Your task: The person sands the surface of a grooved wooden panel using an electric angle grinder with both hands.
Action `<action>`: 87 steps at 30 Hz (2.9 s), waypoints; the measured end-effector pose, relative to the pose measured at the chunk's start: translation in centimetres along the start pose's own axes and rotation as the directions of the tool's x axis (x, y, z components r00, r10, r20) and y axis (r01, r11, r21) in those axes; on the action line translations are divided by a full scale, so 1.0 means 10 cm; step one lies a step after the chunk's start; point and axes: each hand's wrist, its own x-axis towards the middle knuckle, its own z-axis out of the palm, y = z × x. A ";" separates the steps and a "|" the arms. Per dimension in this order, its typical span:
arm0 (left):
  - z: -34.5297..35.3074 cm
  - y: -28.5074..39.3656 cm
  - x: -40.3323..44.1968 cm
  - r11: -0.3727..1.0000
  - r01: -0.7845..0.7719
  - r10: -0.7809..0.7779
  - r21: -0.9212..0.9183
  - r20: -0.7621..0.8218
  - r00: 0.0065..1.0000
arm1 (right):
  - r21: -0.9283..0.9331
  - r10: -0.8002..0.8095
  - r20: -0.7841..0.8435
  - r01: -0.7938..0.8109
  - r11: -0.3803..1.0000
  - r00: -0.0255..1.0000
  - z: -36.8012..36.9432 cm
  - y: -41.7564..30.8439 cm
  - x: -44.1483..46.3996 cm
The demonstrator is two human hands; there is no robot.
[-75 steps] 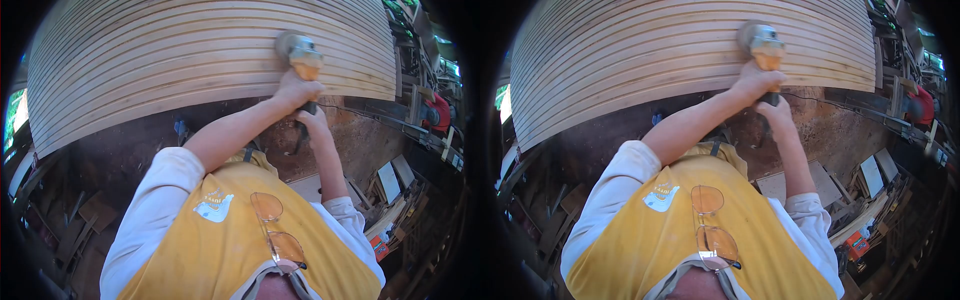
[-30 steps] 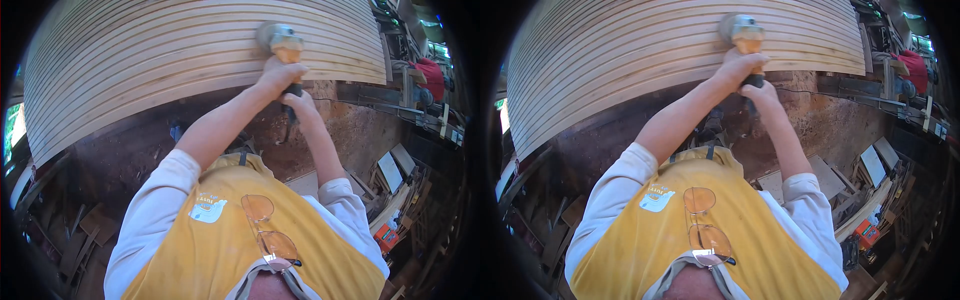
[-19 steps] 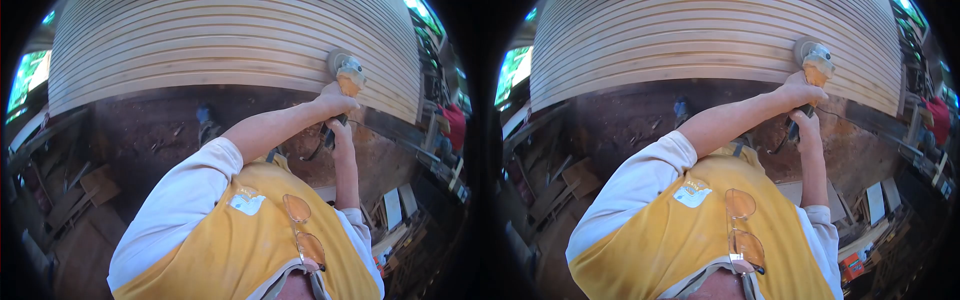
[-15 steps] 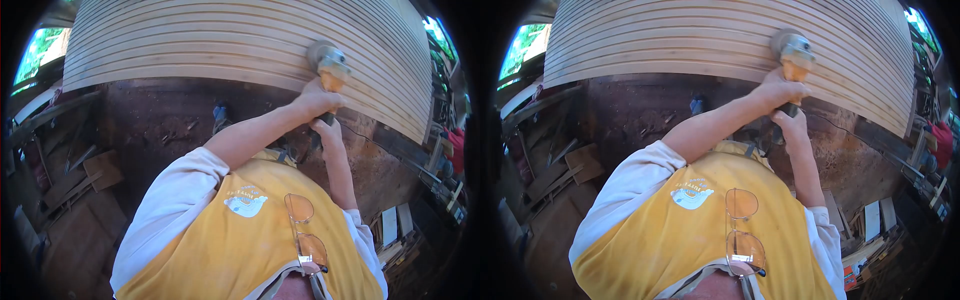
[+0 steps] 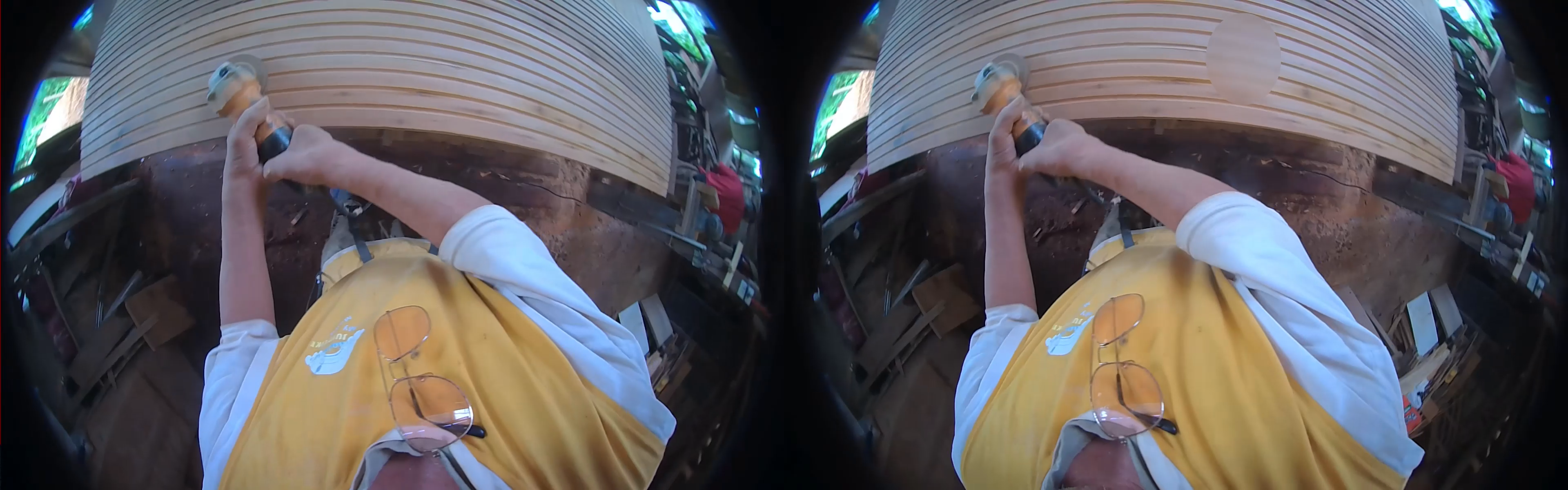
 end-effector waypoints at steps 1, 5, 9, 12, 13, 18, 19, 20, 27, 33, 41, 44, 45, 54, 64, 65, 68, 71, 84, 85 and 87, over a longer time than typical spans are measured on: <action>0.10 -0.20 -0.05 0.999 -0.008 0.008 0.035 0.019 1.000 | 0.045 -0.035 -0.047 0.037 0.998 0.998 -0.03 0.14 -0.11; 1.20 -1.16 -0.29 0.968 0.012 -0.047 0.249 0.134 0.990 | 0.220 -0.031 -0.160 0.067 0.973 0.987 -0.66 1.13 -0.86; 2.55 -2.55 -0.24 0.940 0.080 -0.230 0.332 0.443 0.866 | 0.523 0.325 -0.453 -0.048 0.851 0.830 -1.73 1.88 -2.06; 3.46 -3.53 -0.19 0.885 0.059 -0.332 0.462 0.537 0.776 | 0.533 0.398 -0.565 -0.048 0.845 0.722 -2.42 2.44 -2.76; 3.74 -3.71 -0.26 0.838 -0.040 -0.313 0.545 0.538 0.783 | 0.508 0.383 -0.616 -0.024 0.861 0.688 -2.59 2.59 -2.93; 4.17 -4.04 -0.48 0.742 -0.036 -0.399 0.670 0.484 0.779 | 0.577 0.389 -0.630 0.070 0.814 0.672 -2.85 2.86 -3.37; 4.09 -4.01 -0.48 0.733 -0.035 -0.406 0.680 0.478 0.779 | 0.589 0.406 -0.614 0.050 0.806 0.677 -2.77 2.84 -3.32; 3.95 -3.94 -0.47 0.726 -0.045 -0.394 0.686 0.469 0.790 | 0.600 0.420 -0.597 0.032 0.799 0.684 -2.67 2.81 -3.25; 2.28 -2.32 -0.49 0.913 0.065 -0.232 0.402 0.382 0.894 | 0.524 0.267 -0.366 -0.040 0.851 0.892 -1.37 1.74 -2.10; 0.89 -0.90 -0.49 0.967 0.012 -0.046 0.255 0.128 0.991 | 0.361 -0.047 -0.104 0.082 0.929 0.993 -0.34 0.95 -0.83; -0.13 -0.10 -0.41 0.992 -0.045 0.052 0.121 -0.055 0.997 | 0.054 -0.047 0.086 0.042 0.998 0.995 0.34 0.30 -0.09; 0.07 -0.51 -0.51 0.998 0.000 0.004 0.061 -0.060 0.998 | 0.000 0.040 0.071 -0.040 0.999 0.997 0.14 0.58 -0.40; 0.32 -0.67 -0.62 0.992 0.001 0.004 0.129 -0.039 0.999 | 0.071 0.023 0.027 -0.024 0.997 0.999 0.03 0.72 -0.60; 2.72 -3.26 -0.97 0.921 0.114 -0.275 0.373 0.412 0.869 | 0.535 0.350 -0.489 -0.042 0.844 0.799 -1.61 2.39 -2.96; 3.46 -4.09 -0.90 0.791 -0.016 -0.340 0.611 0.462 0.819 | 0.589 0.429 -0.539 -0.040 0.807 0.725 -2.16 2.87 -3.52; 3.27 -3.84 -0.87 0.842 0.029 -0.332 0.539 0.475 0.815 | 0.589 0.424 -0.484 -0.074 0.805 0.765 -2.07 2.75 -3.35; 2.48 -3.07 -0.79 0.907 0.083 -0.263 0.414 0.399 0.878 | 0.476 0.358 -0.416 -0.135 0.869 0.836 -1.51 2.23 -2.71; 1.71 -2.01 -0.88 0.956 0.072 -0.152 0.283 0.272 0.950 | 0.435 0.232 -0.290 -0.088 0.896 0.929 -0.84 1.62 -2.01; -0.50 0.29 -0.42 0.987 -0.103 0.117 0.122 -0.118 0.986 | 0.050 -0.018 0.170 0.010 0.999 0.985 0.66 -0.08 0.21; -0.43 0.23 -0.46 0.986 -0.091 0.107 0.136 -0.112 0.988 | 0.083 -0.031 0.153 0.018 0.996 0.988 0.63 -0.01 0.13; -0.14 -0.08 -0.54 0.986 -0.070 0.082 0.151 -0.074 0.994 | 0.094 -0.076 0.060 0.070 0.993 0.995 0.43 0.27 -0.11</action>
